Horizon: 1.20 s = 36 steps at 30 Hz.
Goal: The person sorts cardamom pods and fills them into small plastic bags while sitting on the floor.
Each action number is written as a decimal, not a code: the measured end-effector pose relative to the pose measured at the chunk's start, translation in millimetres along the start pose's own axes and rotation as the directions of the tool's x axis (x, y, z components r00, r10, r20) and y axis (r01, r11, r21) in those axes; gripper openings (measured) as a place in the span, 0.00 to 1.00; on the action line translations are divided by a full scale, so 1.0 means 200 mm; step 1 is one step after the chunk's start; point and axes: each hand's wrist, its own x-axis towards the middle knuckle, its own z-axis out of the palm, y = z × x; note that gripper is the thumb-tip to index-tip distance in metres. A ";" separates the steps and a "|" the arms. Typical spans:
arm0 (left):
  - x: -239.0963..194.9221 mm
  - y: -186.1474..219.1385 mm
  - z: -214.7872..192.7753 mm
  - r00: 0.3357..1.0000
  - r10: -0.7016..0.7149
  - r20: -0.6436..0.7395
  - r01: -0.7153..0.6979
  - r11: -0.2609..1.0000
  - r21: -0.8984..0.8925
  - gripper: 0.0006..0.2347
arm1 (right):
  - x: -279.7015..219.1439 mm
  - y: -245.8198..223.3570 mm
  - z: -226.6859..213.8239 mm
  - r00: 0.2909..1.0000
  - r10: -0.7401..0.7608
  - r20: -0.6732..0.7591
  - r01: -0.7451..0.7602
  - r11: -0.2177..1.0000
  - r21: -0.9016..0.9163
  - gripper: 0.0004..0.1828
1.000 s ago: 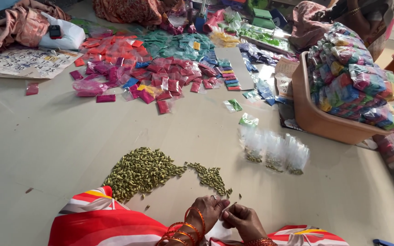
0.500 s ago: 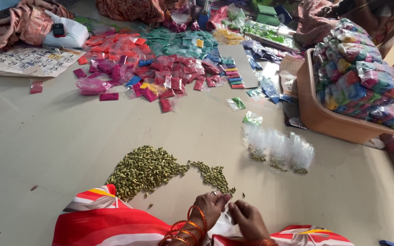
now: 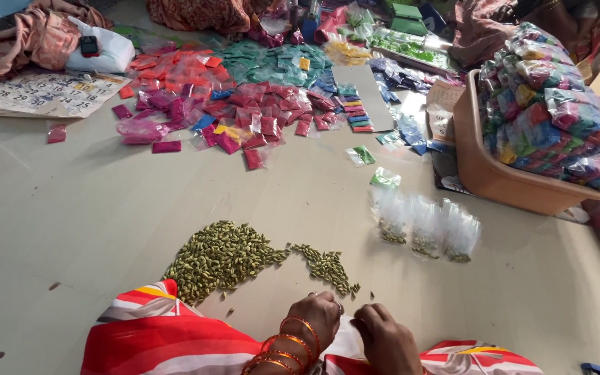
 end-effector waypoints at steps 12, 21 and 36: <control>0.04 -0.02 0.10 0.998 0.023 0.055 -0.026 0.998 0.053 0.04 | -0.06 -0.02 0.08 0.767 0.075 0.637 0.105 0.965 -0.240 0.23; 0.06 -0.06 0.12 0.995 -0.045 0.090 0.044 0.999 0.013 0.07 | -0.09 0.09 0.20 0.788 0.145 0.598 0.046 0.955 -0.292 0.21; 0.18 -0.30 0.05 0.652 -0.693 0.308 0.013 -0.396 -0.918 0.23 | 0.46 -0.16 0.07 0.887 0.195 0.419 -0.384 0.814 0.435 0.18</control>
